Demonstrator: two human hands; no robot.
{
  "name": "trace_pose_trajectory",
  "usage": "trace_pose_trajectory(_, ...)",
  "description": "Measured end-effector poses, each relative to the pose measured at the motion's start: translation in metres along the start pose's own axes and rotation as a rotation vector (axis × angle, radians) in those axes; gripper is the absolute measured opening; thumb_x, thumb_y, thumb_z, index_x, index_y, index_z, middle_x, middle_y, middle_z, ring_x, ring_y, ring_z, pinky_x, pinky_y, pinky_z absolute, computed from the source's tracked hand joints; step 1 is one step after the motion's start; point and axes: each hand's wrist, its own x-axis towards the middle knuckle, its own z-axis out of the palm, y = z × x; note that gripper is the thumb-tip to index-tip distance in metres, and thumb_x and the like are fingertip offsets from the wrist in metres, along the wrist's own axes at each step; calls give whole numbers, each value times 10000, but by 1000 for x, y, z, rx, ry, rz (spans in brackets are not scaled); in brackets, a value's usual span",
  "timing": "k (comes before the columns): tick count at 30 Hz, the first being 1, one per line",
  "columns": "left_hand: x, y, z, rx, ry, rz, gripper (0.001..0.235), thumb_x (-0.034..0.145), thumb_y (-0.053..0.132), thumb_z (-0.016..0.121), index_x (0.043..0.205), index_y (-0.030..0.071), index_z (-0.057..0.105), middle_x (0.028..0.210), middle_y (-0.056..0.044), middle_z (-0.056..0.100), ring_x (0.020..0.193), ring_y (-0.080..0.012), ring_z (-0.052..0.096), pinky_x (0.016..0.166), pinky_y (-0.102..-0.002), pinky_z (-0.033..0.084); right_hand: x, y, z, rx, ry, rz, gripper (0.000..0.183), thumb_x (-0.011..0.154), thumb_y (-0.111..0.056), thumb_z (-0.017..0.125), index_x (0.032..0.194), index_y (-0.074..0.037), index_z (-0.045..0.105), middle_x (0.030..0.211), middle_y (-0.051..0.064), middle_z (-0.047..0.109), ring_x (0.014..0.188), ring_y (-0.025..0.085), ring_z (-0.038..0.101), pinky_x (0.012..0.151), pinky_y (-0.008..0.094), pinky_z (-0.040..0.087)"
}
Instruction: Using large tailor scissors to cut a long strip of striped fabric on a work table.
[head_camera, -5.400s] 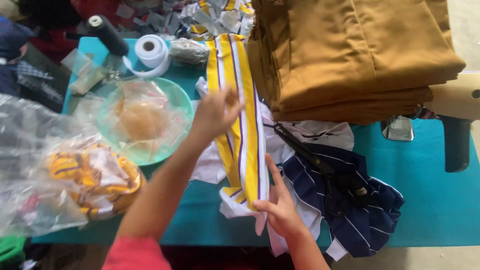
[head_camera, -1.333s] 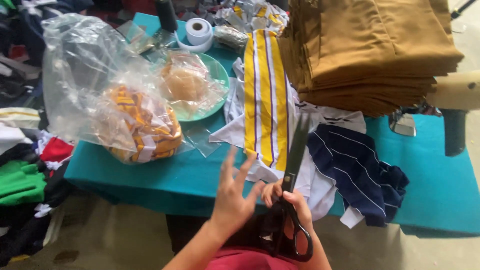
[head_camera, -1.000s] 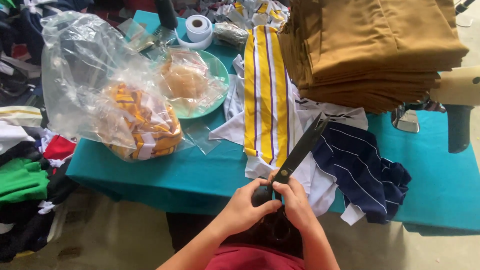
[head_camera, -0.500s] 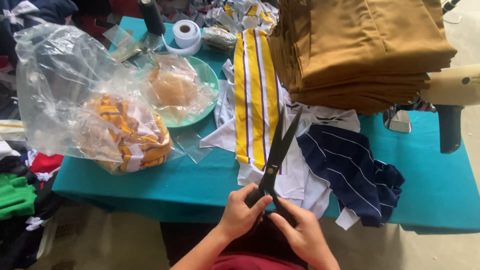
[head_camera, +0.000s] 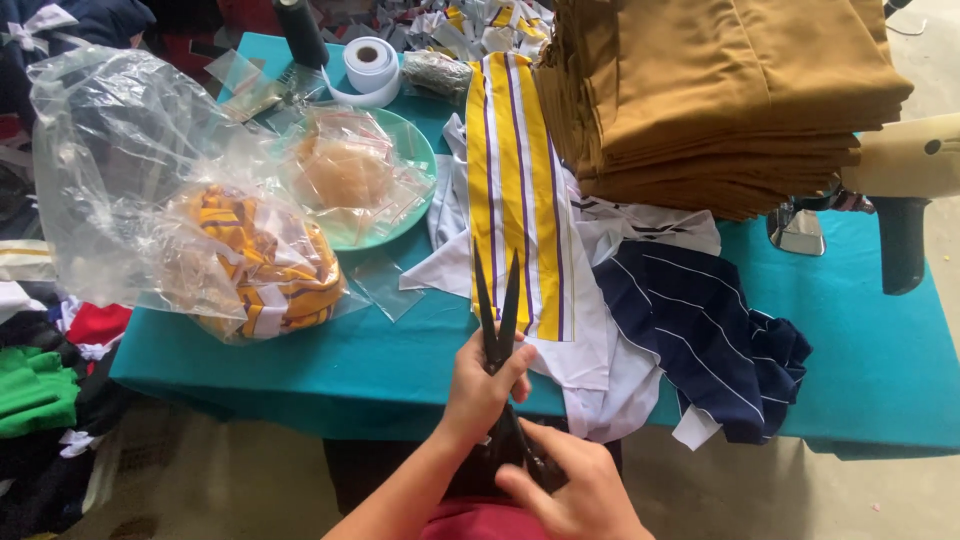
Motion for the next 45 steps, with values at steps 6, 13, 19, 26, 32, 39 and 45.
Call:
trace_pose_trajectory(6,3,0,3,-267,-1,-6,167,962,137,684,946,68,533,551,-110,593,419,-175,538,422,-296,484,5,17,-17,505,-196,227,428,939,-115,645,1366,-90,647,1155,92,727,1067,157,727,874,292,657)
trace_pose_trajectory(13,-3,15,15,-45,-138,36,228,946,244,706,947,63,568,609,-96,664,488,-174,631,519,-275,566,-14,51,15,1058,-261,304,685,823,-140,811,1413,24,505,1106,290,706,994,333,717,664,351,644)
trace_pose_trajectory(19,1,9,20,-62,-133,62,292,953,248,694,1074,46,521,642,-110,694,505,-198,669,525,-291,592,-34,94,42,1252,50,375,831,594,-191,810,1345,88,589,1303,265,673,1228,390,641,1068,476,475)
trace_pose_trajectory(26,-7,-1,25,-95,-287,52,286,982,259,673,1068,43,507,656,-116,686,526,-215,672,529,-304,585,-25,71,25,1251,-132,325,1072,706,-480,944,1474,41,408,1378,253,609,1214,392,674,998,510,596)
trace_pose_trajectory(32,-12,-9,32,-97,-316,15,297,980,280,683,1042,66,487,671,-114,687,532,-206,671,529,-304,578,-18,63,15,1160,-322,432,799,810,-78,820,1477,-40,381,1146,261,727,1002,359,767,919,432,615)
trace_pose_trajectory(39,-1,-14,30,-24,-409,-79,278,975,254,675,1072,45,520,859,-93,664,791,-163,676,716,-272,582,-7,54,1,401,-153,348,300,957,-231,598,898,-88,856,788,29,872,603,105,756,669,254,663)
trace_pose_trajectory(45,6,-1,22,-303,-451,63,146,1060,145,547,1001,93,424,631,-78,532,577,-189,575,607,-301,520,-16,83,-8,1364,-451,-10,858,960,-149,703,1611,-40,154,1516,315,463,1311,463,569,1123,604,424)
